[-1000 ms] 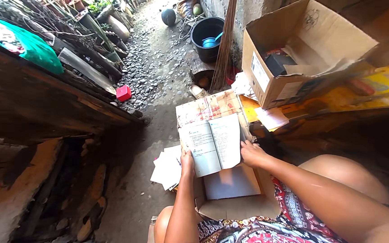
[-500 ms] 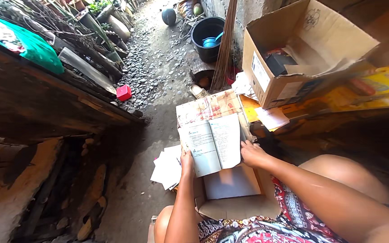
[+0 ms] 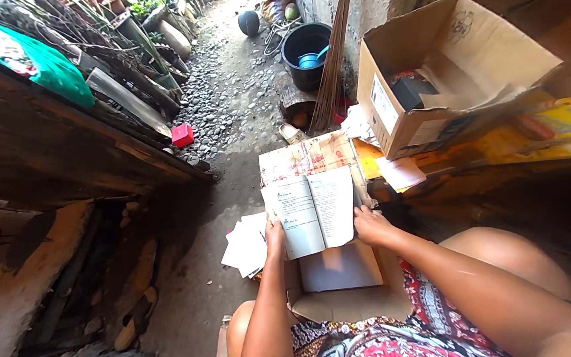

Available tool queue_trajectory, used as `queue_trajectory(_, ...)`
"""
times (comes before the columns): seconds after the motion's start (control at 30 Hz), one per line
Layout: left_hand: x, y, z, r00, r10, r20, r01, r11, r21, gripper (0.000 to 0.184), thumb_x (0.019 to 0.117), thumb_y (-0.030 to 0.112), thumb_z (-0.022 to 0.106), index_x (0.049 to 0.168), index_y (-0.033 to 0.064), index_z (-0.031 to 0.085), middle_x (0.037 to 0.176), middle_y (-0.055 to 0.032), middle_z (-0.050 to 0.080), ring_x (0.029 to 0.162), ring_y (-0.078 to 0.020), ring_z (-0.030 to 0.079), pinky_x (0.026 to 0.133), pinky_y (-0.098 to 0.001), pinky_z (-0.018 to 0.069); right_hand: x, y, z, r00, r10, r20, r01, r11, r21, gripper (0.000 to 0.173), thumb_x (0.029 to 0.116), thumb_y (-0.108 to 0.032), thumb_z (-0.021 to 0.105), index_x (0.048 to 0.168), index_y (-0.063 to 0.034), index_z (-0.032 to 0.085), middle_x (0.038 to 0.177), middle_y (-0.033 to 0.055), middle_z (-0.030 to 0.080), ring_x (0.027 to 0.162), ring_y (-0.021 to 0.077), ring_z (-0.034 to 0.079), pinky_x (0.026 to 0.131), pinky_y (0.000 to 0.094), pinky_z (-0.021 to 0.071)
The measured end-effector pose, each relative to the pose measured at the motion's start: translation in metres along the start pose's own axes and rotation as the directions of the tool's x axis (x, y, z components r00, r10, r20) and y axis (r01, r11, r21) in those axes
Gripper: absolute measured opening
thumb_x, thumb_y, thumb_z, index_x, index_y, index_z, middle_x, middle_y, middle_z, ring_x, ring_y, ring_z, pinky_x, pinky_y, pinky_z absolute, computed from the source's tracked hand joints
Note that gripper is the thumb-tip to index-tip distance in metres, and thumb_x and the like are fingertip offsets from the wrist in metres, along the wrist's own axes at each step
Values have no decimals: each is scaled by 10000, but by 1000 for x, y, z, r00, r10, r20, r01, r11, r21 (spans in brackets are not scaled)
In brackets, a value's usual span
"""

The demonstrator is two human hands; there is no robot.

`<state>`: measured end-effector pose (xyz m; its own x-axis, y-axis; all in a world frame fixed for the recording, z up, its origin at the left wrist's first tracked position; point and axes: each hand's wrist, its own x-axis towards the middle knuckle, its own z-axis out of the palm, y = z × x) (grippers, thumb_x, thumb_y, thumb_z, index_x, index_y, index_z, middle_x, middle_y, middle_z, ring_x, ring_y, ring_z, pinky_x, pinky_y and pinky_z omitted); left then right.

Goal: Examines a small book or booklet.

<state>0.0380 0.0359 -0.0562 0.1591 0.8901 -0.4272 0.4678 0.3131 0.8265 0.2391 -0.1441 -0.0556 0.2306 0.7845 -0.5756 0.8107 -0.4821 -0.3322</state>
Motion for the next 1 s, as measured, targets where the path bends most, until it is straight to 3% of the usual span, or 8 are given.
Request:
queue_trajectory(0.4,0,0,1,1000,1,10,-1,1000,-19,415,1118,209,420,1464,-14,472,1286,-249,618,1127,-304,628,970,-475,507,1,0,1,1000,5,-2,-5,1000,-10,318,928,-133,660,1140,104,671,1556,247,412,1456,465,332,1074,647,388)
queue_trajectory(0.53,1,-4,-1,999,24,41,-23,999,-32,472,1070,239,560,1458,-17,477,1301,-249,615,1156,-307,619,990,-477,502,1,1,2,1000,3,-10,-3,1000,-7,323,925,-127,660,1152,102,667,1545,242,423,1450,458,341,1068,648,393)
queue_trajectory(0.6,2,-4,-2,998,25,64,-23,999,-33,597,1009,187,663,1516,-6,413,1400,-254,562,1266,-323,569,1063,-489,463,1,1,2,1000,3,-7,-3,1000,-7,317,926,-124,656,1145,106,666,1541,246,424,1449,456,341,1067,648,392)
queue_trajectory(0.67,5,-7,-1,998,27,56,-25,999,-31,644,961,123,716,1512,-10,412,1395,-261,564,1257,-331,577,1051,-490,476,1,1,2,1000,1,-7,-1,1000,-7,315,930,-128,651,1141,106,667,1539,245,426,1448,458,341,1067,647,393)
queue_trajectory(0.8,10,-13,0,998,39,57,-37,999,-21,666,936,51,715,1519,-20,402,1380,-274,570,1237,-345,591,1043,-497,486,2,1,2,1000,-1,-10,1,1000,-10,325,926,-135,661,1149,102,668,1534,240,431,1440,457,350,1064,644,398)
queue_trajectory(1.0,9,-9,0,999,20,41,-21,1000,14,584,955,58,696,1480,-21,452,1338,-267,597,1199,-340,611,1018,-497,498,0,0,0,1000,0,3,0,1000,-14,315,931,-119,648,1150,107,662,1542,239,424,1445,451,349,1068,637,393)
